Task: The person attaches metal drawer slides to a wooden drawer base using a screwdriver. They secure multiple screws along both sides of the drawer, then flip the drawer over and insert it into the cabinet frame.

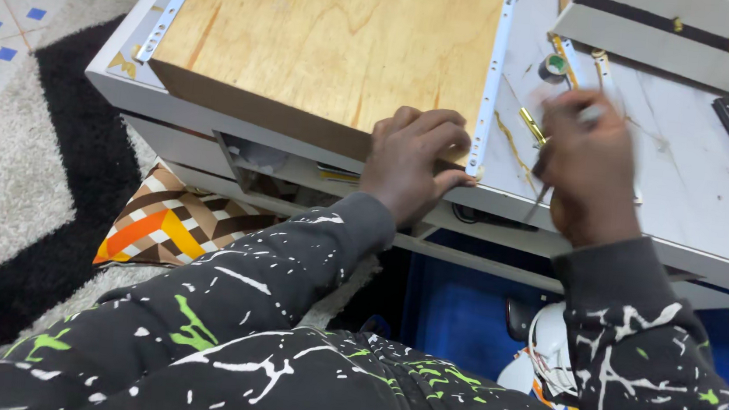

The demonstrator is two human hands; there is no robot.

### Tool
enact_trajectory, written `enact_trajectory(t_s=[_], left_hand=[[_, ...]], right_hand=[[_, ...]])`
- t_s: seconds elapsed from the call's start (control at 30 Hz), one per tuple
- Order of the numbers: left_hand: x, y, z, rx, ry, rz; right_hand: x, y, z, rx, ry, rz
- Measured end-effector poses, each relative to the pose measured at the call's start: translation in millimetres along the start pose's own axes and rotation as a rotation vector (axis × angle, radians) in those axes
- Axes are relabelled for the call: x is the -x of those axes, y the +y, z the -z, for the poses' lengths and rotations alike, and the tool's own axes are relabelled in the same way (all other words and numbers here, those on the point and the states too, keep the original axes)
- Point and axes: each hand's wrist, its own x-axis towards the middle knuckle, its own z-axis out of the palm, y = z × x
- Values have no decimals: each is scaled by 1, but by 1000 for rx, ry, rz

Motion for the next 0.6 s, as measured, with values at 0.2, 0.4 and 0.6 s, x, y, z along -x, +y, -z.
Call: enact_trajectory(t_s=[0.2,0.4,0.6], left_hand=[[0,0,-2,16,-3,26],[-1,-6,3,1,-50,25],[2,-5,11,28,-48,-53]], right_hand=[[38,20,0,242,-60,-354],[51,27,-6,187,-157,-188],[51,45,-12,404,-70,-80]])
